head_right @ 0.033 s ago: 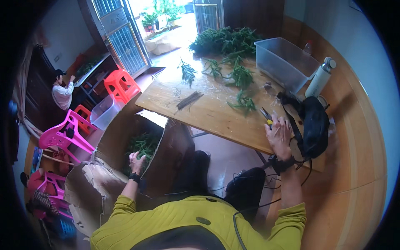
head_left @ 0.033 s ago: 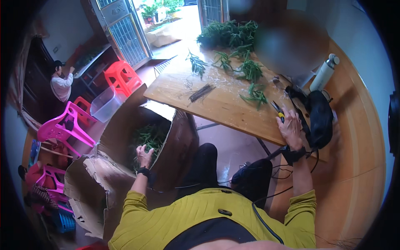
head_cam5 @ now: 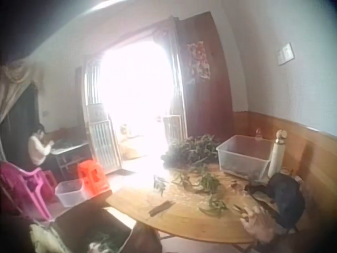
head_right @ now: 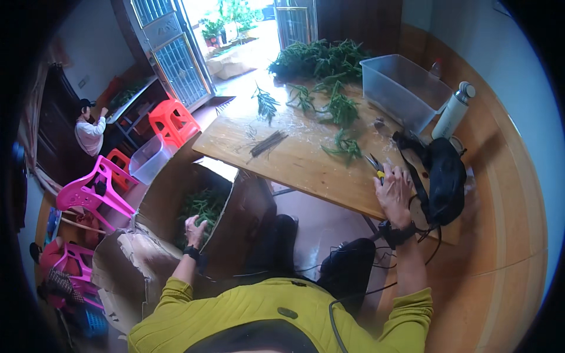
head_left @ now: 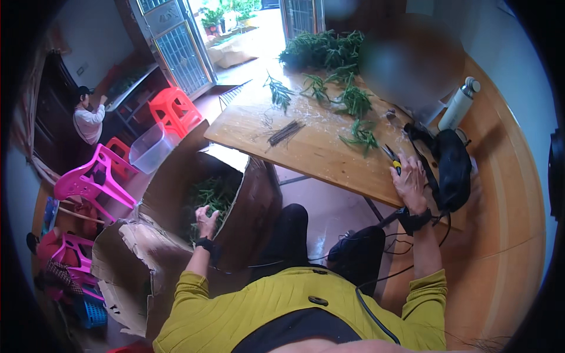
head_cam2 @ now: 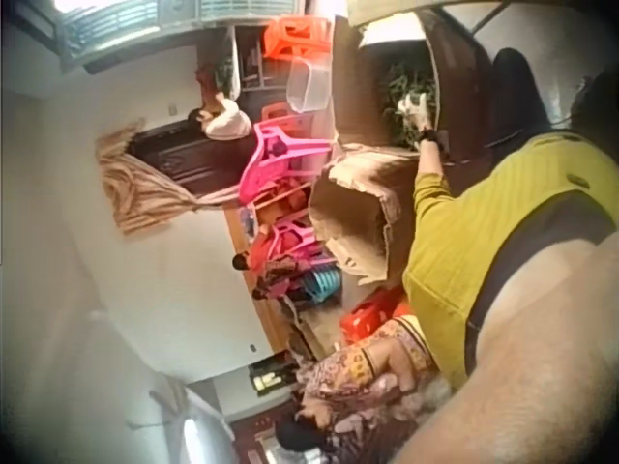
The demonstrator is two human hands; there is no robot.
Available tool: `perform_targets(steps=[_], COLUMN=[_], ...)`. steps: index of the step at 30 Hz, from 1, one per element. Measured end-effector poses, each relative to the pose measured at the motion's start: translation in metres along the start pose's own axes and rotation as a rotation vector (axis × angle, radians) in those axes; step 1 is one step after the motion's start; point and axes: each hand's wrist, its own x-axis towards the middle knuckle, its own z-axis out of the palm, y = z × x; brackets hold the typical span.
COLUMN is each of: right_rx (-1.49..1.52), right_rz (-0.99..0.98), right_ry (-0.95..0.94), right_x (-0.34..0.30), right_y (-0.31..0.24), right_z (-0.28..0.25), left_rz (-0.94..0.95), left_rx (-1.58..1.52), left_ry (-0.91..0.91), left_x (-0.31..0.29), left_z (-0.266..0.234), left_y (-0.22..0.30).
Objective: Assembling artificial plant branches by wiring small stems together using pliers.
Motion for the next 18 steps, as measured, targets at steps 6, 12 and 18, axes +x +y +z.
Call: perform_targets(steps=[6,12,18], right_rx=[-0.004,0.029,0.356], right_rz=[0.081,0.037,-0.128], right_ry=[-0.024,0.19,0.456], right_x=[0.001,-0.005,-0.028], right_y=[0.0,0.004,-0.007], right_z=[0.009,0.01,-0.018], left_rz=[-0.26,-0.07,0.216], left_rx=[-0.564,-0.648,-0.689], left_ry=[-0.391,-0.587,-0.655], left_x=[-0.003,-0.026,-0.04], left_z=[-0.037,-0.086,-0.102], left_y=[0.118,0.212,0.256])
